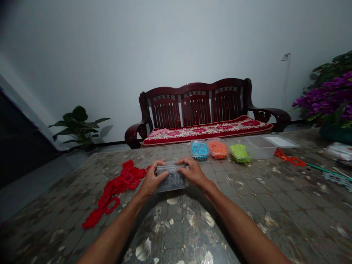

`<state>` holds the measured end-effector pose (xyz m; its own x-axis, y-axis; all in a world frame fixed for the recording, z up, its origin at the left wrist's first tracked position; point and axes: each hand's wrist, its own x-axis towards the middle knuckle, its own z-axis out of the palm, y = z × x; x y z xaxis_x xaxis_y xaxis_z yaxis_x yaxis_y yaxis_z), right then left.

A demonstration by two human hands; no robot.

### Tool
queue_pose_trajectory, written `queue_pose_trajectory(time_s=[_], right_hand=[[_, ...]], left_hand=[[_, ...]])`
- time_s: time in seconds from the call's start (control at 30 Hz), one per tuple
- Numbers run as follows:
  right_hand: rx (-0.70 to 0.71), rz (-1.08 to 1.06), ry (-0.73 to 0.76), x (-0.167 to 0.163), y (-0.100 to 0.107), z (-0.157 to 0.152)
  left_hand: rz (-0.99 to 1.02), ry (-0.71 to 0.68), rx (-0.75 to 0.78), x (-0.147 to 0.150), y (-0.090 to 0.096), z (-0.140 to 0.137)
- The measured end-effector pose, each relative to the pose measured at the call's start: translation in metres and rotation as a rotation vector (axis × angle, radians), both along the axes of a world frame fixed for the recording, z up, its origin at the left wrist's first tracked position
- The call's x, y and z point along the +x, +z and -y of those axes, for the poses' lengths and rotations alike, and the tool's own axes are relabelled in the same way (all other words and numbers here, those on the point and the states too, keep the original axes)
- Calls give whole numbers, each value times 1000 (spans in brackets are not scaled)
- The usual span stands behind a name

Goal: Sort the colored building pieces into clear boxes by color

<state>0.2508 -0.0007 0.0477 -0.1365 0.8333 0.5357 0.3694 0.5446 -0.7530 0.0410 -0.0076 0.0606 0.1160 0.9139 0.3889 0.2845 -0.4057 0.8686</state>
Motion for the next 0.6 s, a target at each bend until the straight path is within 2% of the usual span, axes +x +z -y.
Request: queue_pose_trajectory(time_s=[0.2, 0.47, 0.6], right_hand=[[150, 317, 23, 2, 22, -5], [217, 317, 47, 4, 20, 4], [276, 385, 27, 4, 22, 9]], left_hand=[[37, -98, -138, -10, 4, -6], [87, -56, -123, -3, -2, -6], [46, 2, -57, 4, -3, -3]])
